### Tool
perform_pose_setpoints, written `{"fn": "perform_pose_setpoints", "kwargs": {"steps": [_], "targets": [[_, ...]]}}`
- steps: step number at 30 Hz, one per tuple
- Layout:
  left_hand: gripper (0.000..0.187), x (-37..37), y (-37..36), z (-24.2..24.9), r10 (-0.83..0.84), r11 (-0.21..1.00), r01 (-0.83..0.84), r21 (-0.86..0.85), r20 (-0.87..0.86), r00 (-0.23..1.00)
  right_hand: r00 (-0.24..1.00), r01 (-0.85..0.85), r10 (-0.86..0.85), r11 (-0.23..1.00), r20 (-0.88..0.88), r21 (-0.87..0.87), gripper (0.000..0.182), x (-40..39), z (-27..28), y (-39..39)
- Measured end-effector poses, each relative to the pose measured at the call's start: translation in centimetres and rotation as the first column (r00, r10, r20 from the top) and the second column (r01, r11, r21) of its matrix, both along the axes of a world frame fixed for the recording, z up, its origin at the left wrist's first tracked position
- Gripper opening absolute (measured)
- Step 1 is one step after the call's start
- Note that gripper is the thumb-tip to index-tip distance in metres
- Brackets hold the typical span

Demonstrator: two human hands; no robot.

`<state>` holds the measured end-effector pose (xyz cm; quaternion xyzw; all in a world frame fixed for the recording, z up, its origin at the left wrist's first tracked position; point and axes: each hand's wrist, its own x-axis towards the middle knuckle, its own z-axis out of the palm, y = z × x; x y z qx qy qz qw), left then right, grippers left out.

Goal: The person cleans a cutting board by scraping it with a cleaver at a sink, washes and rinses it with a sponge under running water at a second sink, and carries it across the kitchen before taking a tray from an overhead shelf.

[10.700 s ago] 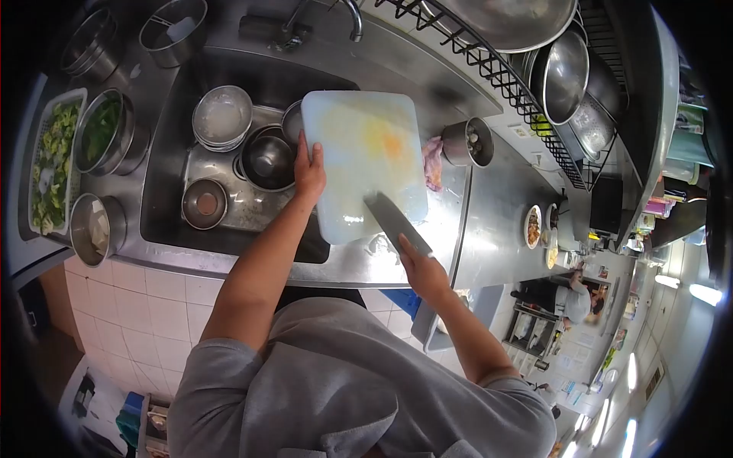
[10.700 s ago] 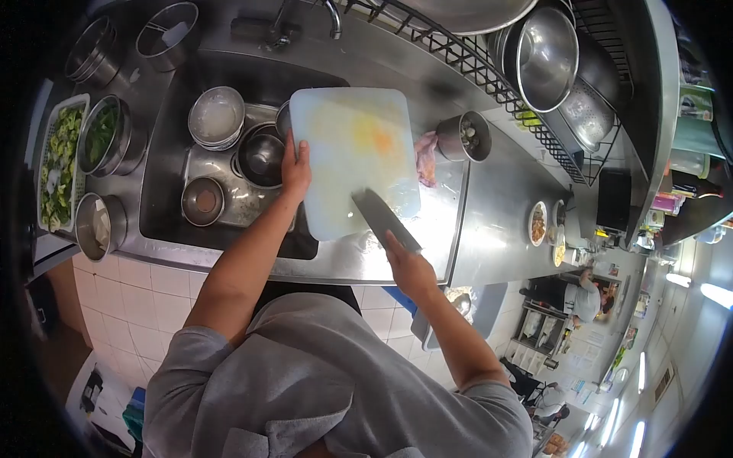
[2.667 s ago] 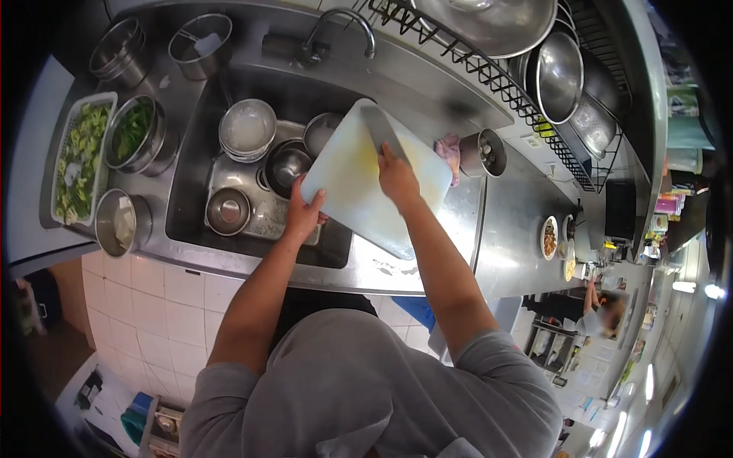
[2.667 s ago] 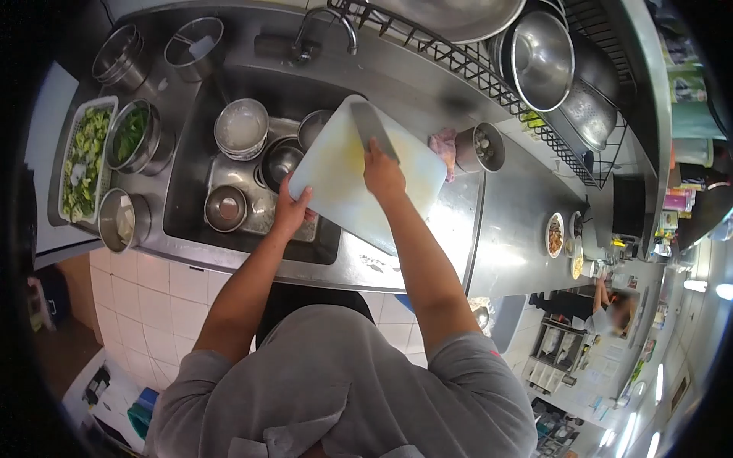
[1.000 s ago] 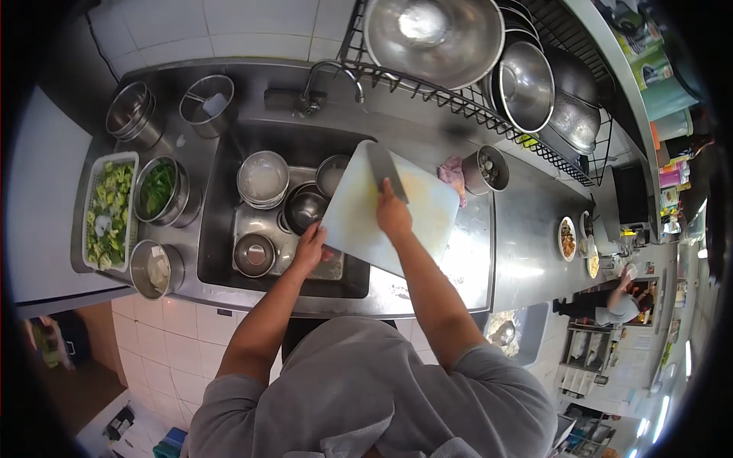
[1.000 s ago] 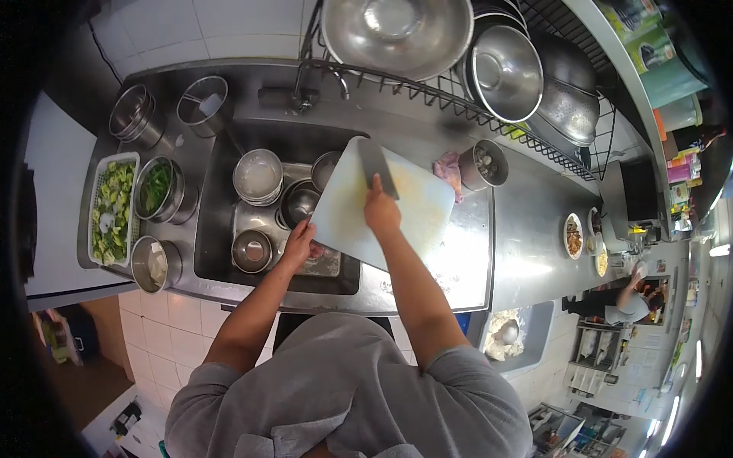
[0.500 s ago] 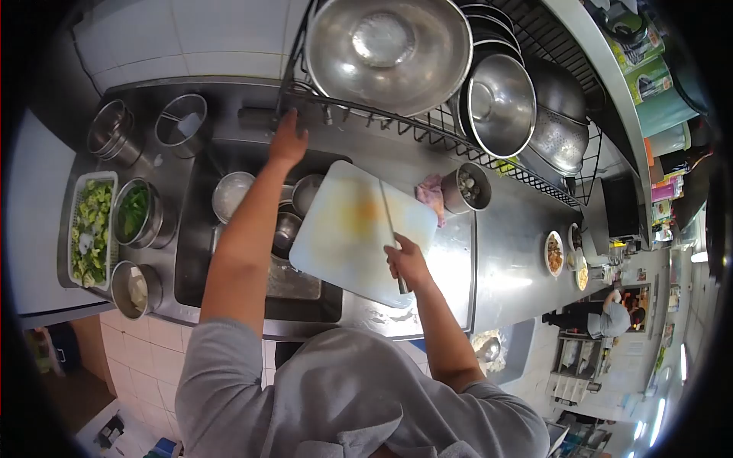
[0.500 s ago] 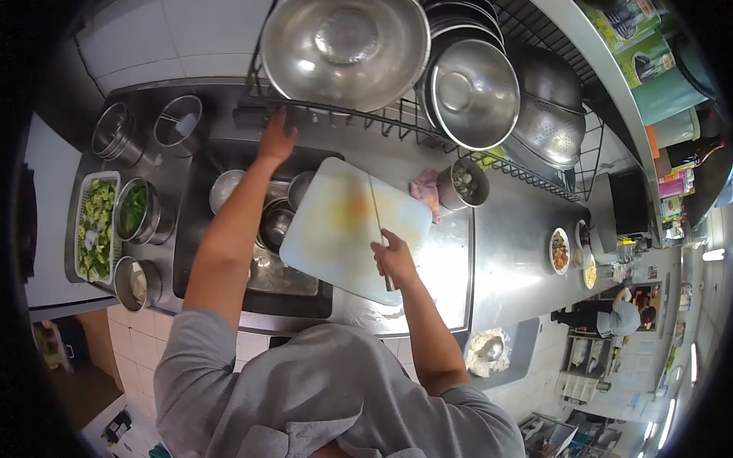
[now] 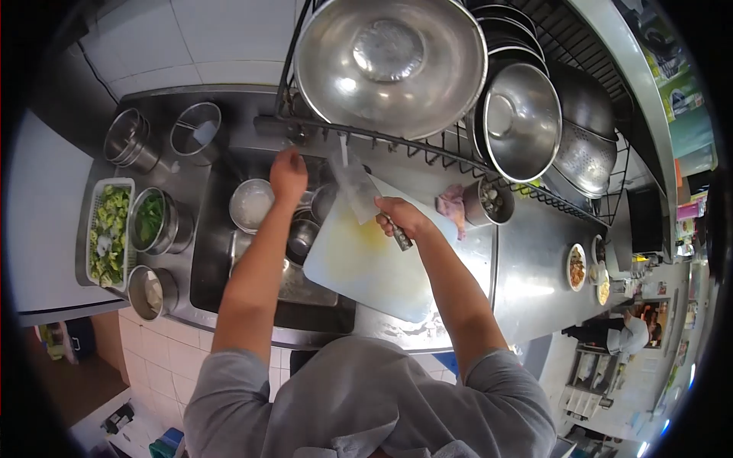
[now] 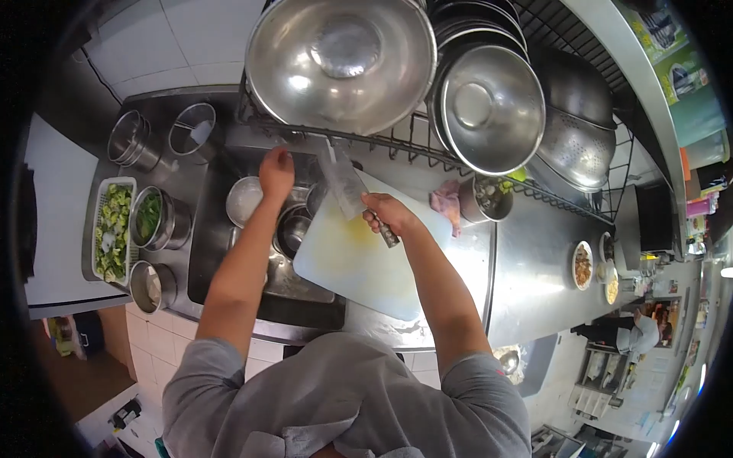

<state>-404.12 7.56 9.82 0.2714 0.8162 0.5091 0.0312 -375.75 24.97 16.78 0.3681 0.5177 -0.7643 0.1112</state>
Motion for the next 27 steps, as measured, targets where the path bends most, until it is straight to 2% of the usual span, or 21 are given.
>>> {"fn": "perform_pose_setpoints", "kwargs": {"steps": [1,3,4,5,6,7,8,9,10,11,12,13,14,16,17,19,20,22,23,26,27], "targets": [[0.030,1.1,-0.1,0.6,0.083,0.996,-0.082,-0.028,0.003,0.997,1.000,-0.006,0.006,1.000,-0.012,-0.003,0.032,-1.6,0.0,0.2],[0.028,3.6,0.5,0.8,0.022,0.999,-0.019,-0.027,0.149,0.989,0.989,-0.142,0.128,0.962,0.074,0.233,0.038,-4.5,0.6,0.4],[0.035,5.1,0.9,2.5,-0.034,0.999,0.037,0.005,0.491,0.870,0.989,-0.145,0.133,0.962,0.068,0.232,0.038,-5.9,0.7,0.8],[0.042,6.1,1.3,4.2,-0.092,0.996,0.077,0.055,0.768,0.634,0.958,-0.288,0.266,0.859,0.111,0.424,0.040,-7.3,0.9,1.3],[0.042,6.4,1.8,4.1,-0.088,0.996,0.074,0.053,0.767,0.635,0.907,-0.408,0.380,0.697,0.180,0.589,0.041,-8.5,1.1,1.8],[0.046,6.6,2.4,3.4,-0.175,0.982,0.021,0.187,0.866,0.469,0.771,-0.572,0.489,0.248,0.409,0.782,0.042,-9.7,2.1,2.2],[0.051,6.6,3.2,2.4,-0.279,0.950,-0.057,0.307,0.916,0.289,0.770,-0.572,0.488,0.245,0.411,0.782,0.042,-9.9,1.7,2.3],[0.043,6.5,4.0,1.4,-0.332,0.919,-0.142,0.368,0.916,0.227,0.800,-0.381,0.510,0.025,0.315,0.924,0.038,-10.0,1.3,2.3],[0.043,6.4,4.6,1.1,-0.336,0.918,-0.142,0.371,0.915,0.223,0.803,-0.143,0.552,-0.187,0.224,0.972,0.036,-10.0,1.0,2.4],[0.035,6.3,5.2,0.7,-0.431,0.826,-0.322,0.463,0.886,0.168,0.805,-0.148,0.547,-0.189,0.229,0.971,0.036,-10.3,1.9,1.9],[0.029,6.1,5.8,0.3,-0.527,0.698,-0.495,0.517,0.839,0.133,0.813,-0.280,0.482,-0.170,0.328,0.945,0.039,-10.9,2.8,1.5],[0.022,5.1,6.5,-3.2,-0.550,0.682,-0.490,0.542,0.823,0.145,0.803,-0.404,0.419,-0.141,0.424,0.904,0.043,-11.6,3.6,1.1],[0.022,4.8,6.8,-3.1,-0.553,0.681,-0.488,0.546,0.820,0.148,0.805,-0.401,0.417,-0.144,0.422,0.905,0.043,-12.3,2.6,1.2],[0.023,4.3,7.1,-2.8,-0.495,0.679,-0.568,0.465,0.861,0.115,0.810,-0.504,0.316,-0.057,0.495,0.862,0.048,-13.5,0.9,1.3],[0.023,4.0,7.2,-3.3,-0.494,0.679,-0.567,0.467,0.861,0.119,0.812,-0.501,0.316,-0.056,0.491,0.864,0.048,-13.6,2.7,0.8],[0.025,3.6,7.1,-4.3,-0.650,0.613,-0.504,0.609,0.751,0.118,0.819,-0.526,0.301,0.055,0.488,0.849,0.050,-12.9,4.8,0.0],[0.025,3.7,6.6,-3.9,-0.644,0.616,-0.506,0.605,0.756,0.120,0.821,-0.532,0.298,0.093,0.486,0.841,0.050,-12.4,4.8,-0.1],[0.028,4.3,6.7,-3.0,-0.668,0.659,-0.405,0.634,0.740,0.072,0.823,-0.399,0.400,-0.098,0.403,0.912,0.054,-10.8,3.5,1.2],[0.028,4.7,8.0,-3.5,-0.669,0.619,-0.519,0.590,0.742,0.047,0.820,-0.402,0.402,-0.101,0.407,0.910,0.054,-10.0,4.3,0.9],[0.027,6.2,10.0,-3.3,-0.628,0.663,-0.471,0.582,0.775,0.073,0.775,-0.514,0.353,-0.134,0.525,0.848,0.057,-5.7,5.2,-0.8],[0.027,6.1,10.1,-2.7,-0.630,0.663,-0.476,0.578,0.774,0.062,0.829,-0.480,0.246,-0.150,0.503,0.864,0.058,-3.6,4.8,-1.5]]}}
